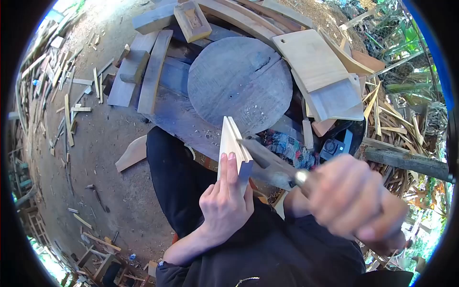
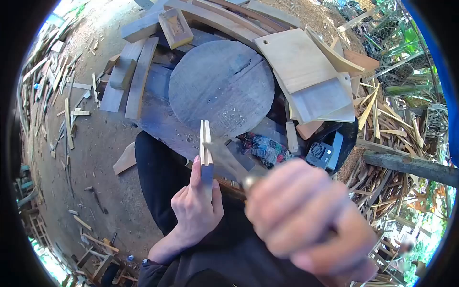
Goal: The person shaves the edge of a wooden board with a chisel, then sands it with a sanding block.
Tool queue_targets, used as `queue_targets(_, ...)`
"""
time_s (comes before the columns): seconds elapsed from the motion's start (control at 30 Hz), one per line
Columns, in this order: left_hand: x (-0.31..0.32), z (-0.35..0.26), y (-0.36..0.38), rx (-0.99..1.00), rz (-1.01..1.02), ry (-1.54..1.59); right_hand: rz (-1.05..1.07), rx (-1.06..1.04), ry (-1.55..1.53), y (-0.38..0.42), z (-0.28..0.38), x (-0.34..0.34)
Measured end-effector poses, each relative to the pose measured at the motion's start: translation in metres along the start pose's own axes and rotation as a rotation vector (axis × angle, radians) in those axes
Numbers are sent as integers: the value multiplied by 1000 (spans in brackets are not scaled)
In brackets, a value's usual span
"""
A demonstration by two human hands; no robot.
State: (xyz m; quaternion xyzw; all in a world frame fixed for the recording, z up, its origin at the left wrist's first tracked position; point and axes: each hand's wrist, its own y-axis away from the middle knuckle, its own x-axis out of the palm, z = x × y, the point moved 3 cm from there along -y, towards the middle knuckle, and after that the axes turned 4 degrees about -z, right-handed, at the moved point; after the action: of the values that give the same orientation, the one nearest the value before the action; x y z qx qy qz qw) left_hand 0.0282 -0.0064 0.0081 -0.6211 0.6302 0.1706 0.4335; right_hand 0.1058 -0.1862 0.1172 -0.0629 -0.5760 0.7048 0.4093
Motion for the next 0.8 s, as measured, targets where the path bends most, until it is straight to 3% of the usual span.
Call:
queue_targets(0.07,-2,1,-1,-44,16,43,-42,266,211,-1,-11,-1)
queue_targets(0.2,-5,1,-4,10,14,-1,-85,126,221,-9,-1,8)
queue_targets(0.37,-5,-1,-6,7,22,-6,-77,147,317,2,-14,3)
queue_targets(0.43,-4,-1,-6,19,14,-7,-71,161,245,3,2,9)
queue_targets(0.47,-4,0,-5,27,6,-11,-63,63,164,5,9,11)
queue_targets(0.6,-5,1,-4,-3,11,22,-49,246,328,7,-14,4)
queue_targets(0.73,-4,3,-3,13,19,18,-88,78,175,7,5,10)
queue_targets(0.8,-4,4,-4,-1,12,36,-85,154,246,6,-11,7)
